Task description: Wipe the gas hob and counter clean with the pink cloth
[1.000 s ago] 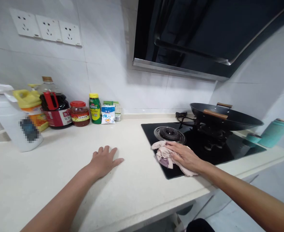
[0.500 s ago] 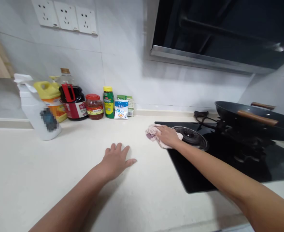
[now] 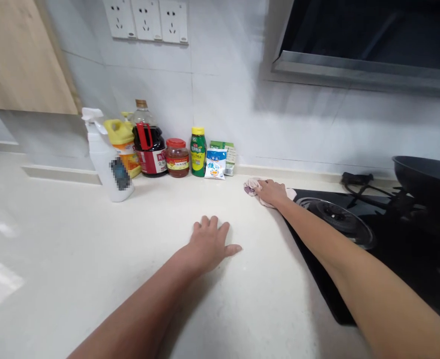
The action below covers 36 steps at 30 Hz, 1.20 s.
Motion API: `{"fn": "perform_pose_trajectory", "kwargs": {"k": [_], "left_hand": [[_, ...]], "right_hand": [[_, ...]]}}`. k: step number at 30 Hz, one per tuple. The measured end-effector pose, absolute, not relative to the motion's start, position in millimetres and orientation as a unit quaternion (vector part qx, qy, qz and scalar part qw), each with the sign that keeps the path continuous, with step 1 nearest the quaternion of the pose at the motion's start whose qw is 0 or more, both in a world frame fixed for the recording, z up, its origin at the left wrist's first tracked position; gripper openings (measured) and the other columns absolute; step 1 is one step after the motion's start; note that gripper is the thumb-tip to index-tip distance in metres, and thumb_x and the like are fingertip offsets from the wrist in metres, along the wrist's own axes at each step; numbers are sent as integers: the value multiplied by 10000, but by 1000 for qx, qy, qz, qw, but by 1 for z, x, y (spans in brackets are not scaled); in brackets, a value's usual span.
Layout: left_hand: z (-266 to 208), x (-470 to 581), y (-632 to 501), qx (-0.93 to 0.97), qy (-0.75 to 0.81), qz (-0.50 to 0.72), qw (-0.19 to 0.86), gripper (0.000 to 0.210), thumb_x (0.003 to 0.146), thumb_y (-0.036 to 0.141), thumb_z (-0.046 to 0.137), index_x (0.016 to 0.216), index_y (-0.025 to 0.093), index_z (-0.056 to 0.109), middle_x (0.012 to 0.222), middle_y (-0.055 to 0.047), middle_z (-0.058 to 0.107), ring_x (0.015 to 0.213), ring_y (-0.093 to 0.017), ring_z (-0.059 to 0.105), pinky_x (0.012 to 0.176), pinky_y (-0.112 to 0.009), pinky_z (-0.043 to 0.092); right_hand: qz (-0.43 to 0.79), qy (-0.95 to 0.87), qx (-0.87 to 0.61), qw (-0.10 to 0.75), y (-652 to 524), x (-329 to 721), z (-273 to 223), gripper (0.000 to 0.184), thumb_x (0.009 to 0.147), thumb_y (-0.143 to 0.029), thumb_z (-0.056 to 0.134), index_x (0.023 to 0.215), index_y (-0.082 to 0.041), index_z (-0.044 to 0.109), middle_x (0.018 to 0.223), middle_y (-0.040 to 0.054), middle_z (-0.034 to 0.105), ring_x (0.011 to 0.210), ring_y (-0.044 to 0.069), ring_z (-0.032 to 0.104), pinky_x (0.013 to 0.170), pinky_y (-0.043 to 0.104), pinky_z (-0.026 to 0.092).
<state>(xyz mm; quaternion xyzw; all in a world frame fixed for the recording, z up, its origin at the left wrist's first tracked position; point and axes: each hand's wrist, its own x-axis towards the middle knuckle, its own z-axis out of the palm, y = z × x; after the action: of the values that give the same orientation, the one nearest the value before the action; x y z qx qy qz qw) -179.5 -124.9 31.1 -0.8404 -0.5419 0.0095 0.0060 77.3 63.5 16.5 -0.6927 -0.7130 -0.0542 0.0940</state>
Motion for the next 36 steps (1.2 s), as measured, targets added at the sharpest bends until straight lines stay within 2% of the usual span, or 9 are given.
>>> {"fn": "perform_pose_trajectory", "kwargs": {"k": [3, 7, 15, 18, 21, 24, 27, 31, 36], "left_hand": [[33, -180, -125, -841, -541, 12, -13, 637, 970, 666, 391, 1371, 194, 538, 1341, -191, 531, 1213, -394, 468, 987, -523, 399], [35, -181, -124, -840, -542, 19, -30, 648, 970, 668, 361, 1400, 209, 519, 1374, -189, 511, 1256, -395, 446, 1019, -525, 375], [28, -185, -117, -842, -538, 2, -39, 684, 948, 679, 340, 1418, 213, 512, 1403, -204, 485, 1279, -409, 437, 1025, -524, 355], [25, -186, -115, -843, -537, -7, -34, 683, 943, 680, 331, 1396, 210, 534, 1381, -205, 501, 1268, -415, 443, 1011, -531, 363], [24, -187, -114, -843, -537, -13, -30, 685, 936, 685, 337, 1384, 210, 544, 1382, -203, 501, 1273, -415, 437, 1012, -532, 363], [25, -186, -114, -842, -539, -4, -34, 691, 941, 679, 326, 1402, 205, 530, 1388, -201, 491, 1277, -413, 431, 1016, -528, 363], [27, -186, -115, -842, -539, 2, -33, 682, 952, 667, 305, 1410, 210, 520, 1386, -196, 489, 1275, -405, 432, 1020, -520, 364], [28, -185, -118, -840, -541, -5, -32, 648, 965, 640, 312, 1400, 212, 530, 1382, -197, 501, 1274, -397, 440, 1023, -520, 361], [32, -184, -122, -840, -541, 8, -35, 622, 985, 619, 312, 1422, 220, 508, 1380, -187, 499, 1270, -385, 441, 1033, -510, 360]], "right_hand": [[-61, -722, -684, 86, 51, 75, 17, 504, 1012, -492, 321, 1351, -198, 549, 1298, 202, 599, 1197, 370, 530, 1023, 599, 303], [-70, -746, -658, 74, 15, 70, 19, 477, 1029, -462, 308, 1371, -212, 528, 1343, 163, 589, 1255, 317, 502, 1053, 533, 299], [-65, -835, -546, 33, -113, 66, 23, 410, 1048, -344, 323, 1390, -268, 534, 1463, 84, 528, 1394, 249, 391, 1120, 481, 257], [-7, -858, -512, 40, -168, 71, 28, 485, 1053, -375, 296, 1498, -246, 440, 1549, 119, 436, 1462, 274, 315, 1150, 524, 234], [78, -851, -519, 29, -211, 78, 36, 610, 1030, -505, 362, 1583, -251, 307, 1638, 136, 278, 1524, 293, 200, 1198, 538, 170], [118, -851, -512, -4, -235, 84, 41, 668, 1004, -546, 417, 1595, -266, 282, 1669, 127, 185, 1539, 294, 151, 1223, 527, 119], [86, -857, -508, 0, -232, 86, 40, 647, 997, -531, 437, 1568, -241, 347, 1640, 147, 270, 1524, 284, 214, 1222, 519, 118], [18, -851, -523, 42, -193, 85, 27, 600, 1011, -527, 389, 1517, -207, 430, 1577, 164, 395, 1479, 291, 316, 1188, 523, 181], [-30, -825, -561, 58, -116, 77, 16, 574, 998, -499, 384, 1490, -209, 448, 1536, 137, 461, 1434, 285, 378, 1148, 503, 239]]}}
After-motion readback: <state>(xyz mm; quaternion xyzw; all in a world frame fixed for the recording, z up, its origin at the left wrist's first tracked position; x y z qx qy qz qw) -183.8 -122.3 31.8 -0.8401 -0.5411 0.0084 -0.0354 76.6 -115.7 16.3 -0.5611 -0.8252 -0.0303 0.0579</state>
